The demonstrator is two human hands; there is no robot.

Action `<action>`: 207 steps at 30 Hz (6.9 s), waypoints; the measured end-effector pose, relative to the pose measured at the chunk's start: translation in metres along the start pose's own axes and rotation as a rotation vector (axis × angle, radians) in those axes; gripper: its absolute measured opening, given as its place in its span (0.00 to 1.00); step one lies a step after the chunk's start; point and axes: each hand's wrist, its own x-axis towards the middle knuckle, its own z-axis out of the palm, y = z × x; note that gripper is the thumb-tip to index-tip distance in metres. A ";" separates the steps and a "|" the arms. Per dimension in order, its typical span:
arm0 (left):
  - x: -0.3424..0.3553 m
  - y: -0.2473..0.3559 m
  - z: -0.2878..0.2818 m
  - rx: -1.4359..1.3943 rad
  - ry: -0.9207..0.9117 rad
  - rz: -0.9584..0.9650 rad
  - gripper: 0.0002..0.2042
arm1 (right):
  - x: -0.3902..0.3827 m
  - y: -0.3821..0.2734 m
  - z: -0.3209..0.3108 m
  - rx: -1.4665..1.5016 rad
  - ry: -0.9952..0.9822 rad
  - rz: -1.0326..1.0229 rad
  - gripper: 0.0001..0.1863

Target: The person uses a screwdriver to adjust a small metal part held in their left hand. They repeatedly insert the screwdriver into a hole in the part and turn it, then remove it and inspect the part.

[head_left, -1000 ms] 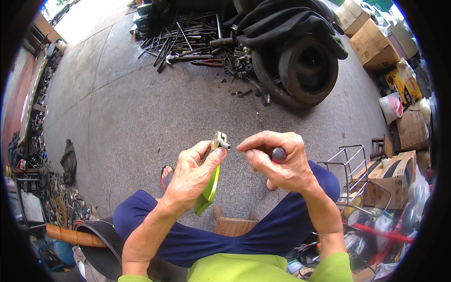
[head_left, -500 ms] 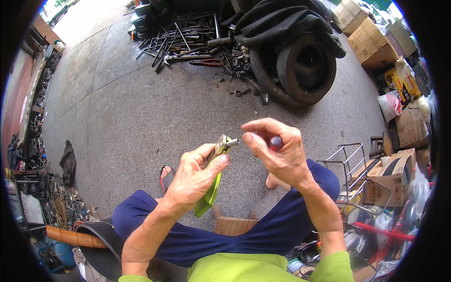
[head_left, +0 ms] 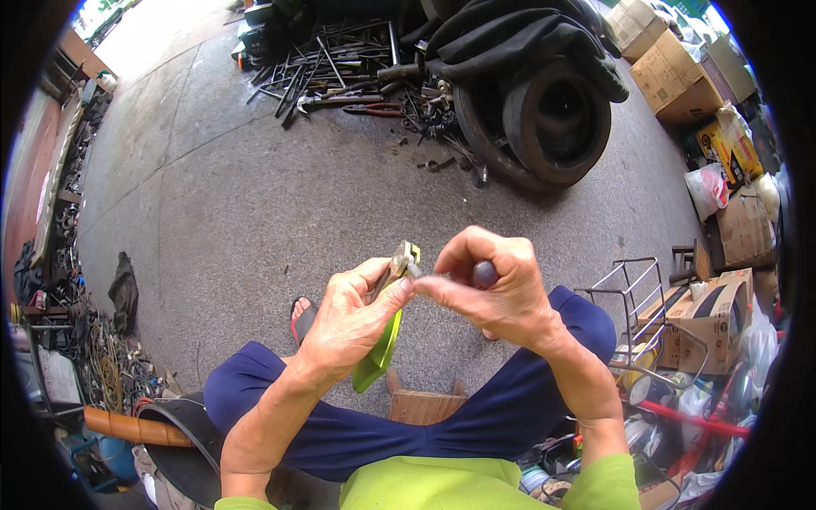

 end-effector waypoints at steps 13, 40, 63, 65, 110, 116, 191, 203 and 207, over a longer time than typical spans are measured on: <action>-0.002 0.004 0.000 0.025 0.009 -0.019 0.12 | -0.001 0.005 -0.001 -0.021 0.044 -0.019 0.09; 0.000 0.003 0.000 0.035 -0.002 -0.002 0.12 | -0.003 0.001 -0.003 -0.085 -0.118 -0.129 0.11; 0.000 -0.001 -0.002 0.008 -0.006 0.003 0.13 | -0.004 0.000 0.003 -0.121 -0.095 -0.209 0.11; 0.000 -0.002 -0.002 0.036 -0.015 0.008 0.13 | -0.004 0.003 0.005 -0.147 -0.056 -0.180 0.10; 0.002 -0.003 -0.001 0.065 -0.023 0.001 0.17 | -0.003 0.003 -0.004 -0.239 0.066 0.072 0.07; 0.002 -0.002 -0.001 0.065 -0.034 -0.011 0.16 | -0.004 0.004 -0.002 -0.198 0.054 0.037 0.07; 0.003 -0.003 -0.001 0.046 -0.043 -0.009 0.16 | -0.006 0.008 -0.003 -0.346 0.044 -0.159 0.06; 0.004 -0.007 -0.001 0.015 -0.046 0.019 0.16 | -0.009 0.003 -0.003 -0.293 -0.135 -0.260 0.09; 0.004 -0.008 -0.001 -0.005 -0.045 0.025 0.16 | -0.009 0.004 -0.005 -0.307 -0.145 -0.212 0.10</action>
